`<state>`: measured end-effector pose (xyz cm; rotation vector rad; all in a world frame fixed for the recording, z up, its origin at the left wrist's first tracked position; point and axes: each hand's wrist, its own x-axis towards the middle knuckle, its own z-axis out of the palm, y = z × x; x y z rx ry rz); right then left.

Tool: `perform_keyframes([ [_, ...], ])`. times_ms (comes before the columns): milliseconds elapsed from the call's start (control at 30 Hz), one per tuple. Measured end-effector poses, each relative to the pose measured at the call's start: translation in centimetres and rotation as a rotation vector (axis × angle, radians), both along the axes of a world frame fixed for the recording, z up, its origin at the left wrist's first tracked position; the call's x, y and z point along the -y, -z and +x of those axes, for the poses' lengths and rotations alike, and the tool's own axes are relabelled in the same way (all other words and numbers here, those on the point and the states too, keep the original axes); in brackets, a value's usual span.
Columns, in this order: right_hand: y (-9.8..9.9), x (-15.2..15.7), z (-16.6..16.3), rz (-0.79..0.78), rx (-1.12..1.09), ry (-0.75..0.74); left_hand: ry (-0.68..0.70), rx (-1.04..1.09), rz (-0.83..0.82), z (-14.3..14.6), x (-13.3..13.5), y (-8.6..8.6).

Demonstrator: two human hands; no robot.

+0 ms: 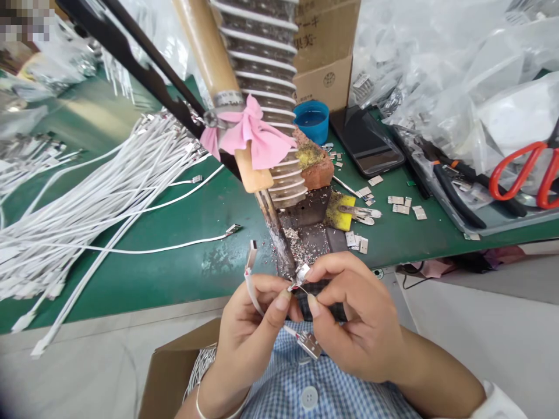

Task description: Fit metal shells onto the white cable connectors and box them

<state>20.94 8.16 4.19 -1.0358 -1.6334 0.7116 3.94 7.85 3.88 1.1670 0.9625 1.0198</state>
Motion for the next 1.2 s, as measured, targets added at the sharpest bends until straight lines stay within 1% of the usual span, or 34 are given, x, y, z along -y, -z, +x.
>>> perform_keyframes([
  [167, 0.25, 0.30, -0.02, -0.002, 0.034, 0.023, -0.008, -0.040, -0.014, -0.07, 0.30, 0.07],
  [367, 0.13, 0.41, -0.04, -0.018, 0.021, 0.026, -0.014, -0.067, -0.034, -0.02, 0.31, -0.14],
  [633, 0.29, 0.38, -0.08, -0.022, -0.025, 0.021, -0.048, -0.016, -0.062, 0.14, 0.22, 0.02],
  [867, 0.28, 0.24, -0.06, 0.017, 0.033, 0.031, -0.088, -0.003, -0.029, 0.44, -0.03, -0.28],
  [1200, 0.09, 0.09, -0.09, 0.020, 0.058, 0.045, -0.094, -0.009, -0.040, 0.49, -0.08, -0.53],
])
